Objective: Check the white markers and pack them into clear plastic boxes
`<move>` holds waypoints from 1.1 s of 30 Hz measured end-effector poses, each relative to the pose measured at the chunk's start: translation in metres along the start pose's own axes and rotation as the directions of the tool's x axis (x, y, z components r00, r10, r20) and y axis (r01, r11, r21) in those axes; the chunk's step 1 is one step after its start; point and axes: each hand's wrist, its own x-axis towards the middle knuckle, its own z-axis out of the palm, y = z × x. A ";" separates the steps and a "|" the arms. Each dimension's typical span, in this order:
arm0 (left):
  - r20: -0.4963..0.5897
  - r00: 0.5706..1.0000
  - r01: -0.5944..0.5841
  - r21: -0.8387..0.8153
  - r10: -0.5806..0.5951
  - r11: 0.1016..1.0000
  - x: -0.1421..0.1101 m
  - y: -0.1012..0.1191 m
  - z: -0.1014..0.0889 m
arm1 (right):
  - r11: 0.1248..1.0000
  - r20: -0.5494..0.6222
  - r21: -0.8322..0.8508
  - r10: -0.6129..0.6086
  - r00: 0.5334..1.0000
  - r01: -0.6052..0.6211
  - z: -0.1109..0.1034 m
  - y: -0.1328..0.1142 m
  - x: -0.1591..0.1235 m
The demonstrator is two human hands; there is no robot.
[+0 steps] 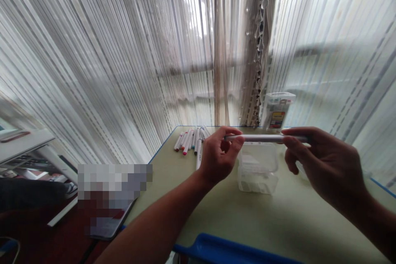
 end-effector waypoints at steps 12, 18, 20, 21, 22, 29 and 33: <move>-0.002 1.000 -0.018 -0.027 0.018 0.999 0.000 -0.002 0.000 | 0.999 -0.015 0.018 -0.033 0.999 0.033 0.000 0.000 0.001; -0.001 1.000 -0.012 -0.035 0.012 0.999 0.000 -0.002 0.001 | 0.999 -0.020 -0.007 -0.035 0.999 0.034 0.001 -0.002 0.002; -0.002 1.000 -0.011 -0.038 0.011 0.999 0.000 -0.002 0.001 | 1.000 -0.029 0.002 -0.030 0.999 0.030 0.001 -0.002 0.002; -0.003 1.000 -0.011 -0.037 0.010 0.999 0.000 -0.002 0.001 | 1.000 -0.032 0.006 -0.027 0.999 0.027 0.001 -0.002 0.002; -0.002 1.000 -0.009 -0.036 0.009 0.999 0.000 -0.002 0.001 | 1.000 -0.033 0.008 -0.026 0.999 0.026 0.001 -0.002 0.002; 0.002 1.000 -0.002 -0.063 0.003 0.998 0.000 -0.002 0.002 | 1.000 -0.036 0.000 -0.029 0.999 0.029 0.001 0.000 0.000; 0.001 1.000 0.007 -0.060 -0.007 0.998 0.001 -0.002 0.002 | 0.999 -0.022 0.031 -0.014 1.000 0.015 0.001 -0.001 0.000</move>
